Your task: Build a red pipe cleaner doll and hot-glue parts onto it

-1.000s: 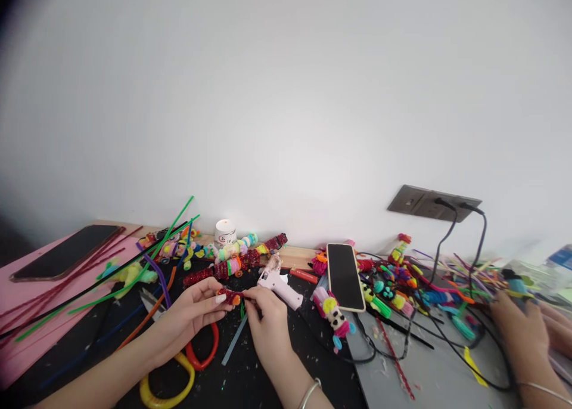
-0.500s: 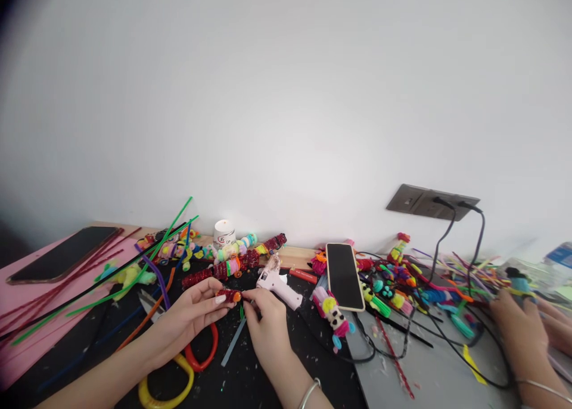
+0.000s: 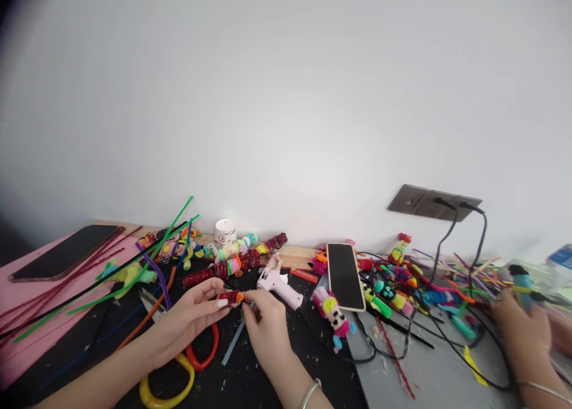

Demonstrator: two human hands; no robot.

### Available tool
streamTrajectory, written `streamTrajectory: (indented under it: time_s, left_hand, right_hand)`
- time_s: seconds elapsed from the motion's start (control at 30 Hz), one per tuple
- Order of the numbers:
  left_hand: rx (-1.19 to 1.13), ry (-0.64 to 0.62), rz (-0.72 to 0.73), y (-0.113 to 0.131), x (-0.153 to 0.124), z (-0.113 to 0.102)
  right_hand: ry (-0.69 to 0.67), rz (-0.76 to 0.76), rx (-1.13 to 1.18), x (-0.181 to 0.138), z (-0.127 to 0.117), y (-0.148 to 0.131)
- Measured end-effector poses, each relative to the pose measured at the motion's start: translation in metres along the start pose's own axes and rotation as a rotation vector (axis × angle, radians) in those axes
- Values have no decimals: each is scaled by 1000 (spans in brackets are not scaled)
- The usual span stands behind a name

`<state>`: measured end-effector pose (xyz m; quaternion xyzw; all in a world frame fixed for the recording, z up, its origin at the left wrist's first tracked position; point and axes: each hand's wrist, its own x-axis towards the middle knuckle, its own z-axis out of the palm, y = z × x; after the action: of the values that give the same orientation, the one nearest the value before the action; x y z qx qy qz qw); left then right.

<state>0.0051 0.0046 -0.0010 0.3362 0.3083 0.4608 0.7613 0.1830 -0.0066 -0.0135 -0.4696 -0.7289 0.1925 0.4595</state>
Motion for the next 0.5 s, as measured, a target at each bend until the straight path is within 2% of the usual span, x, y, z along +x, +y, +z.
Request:
streamTrajectory:
  time_s: [0.23,0.5]
  left_hand:
    - [163,-19,-43,2,0,1]
    - [275,-108,-84,5,2,-2]
  right_hand:
    - [70,-30,-7,1,-1,-1]
    - [116,-45,-19,3,-3,2]
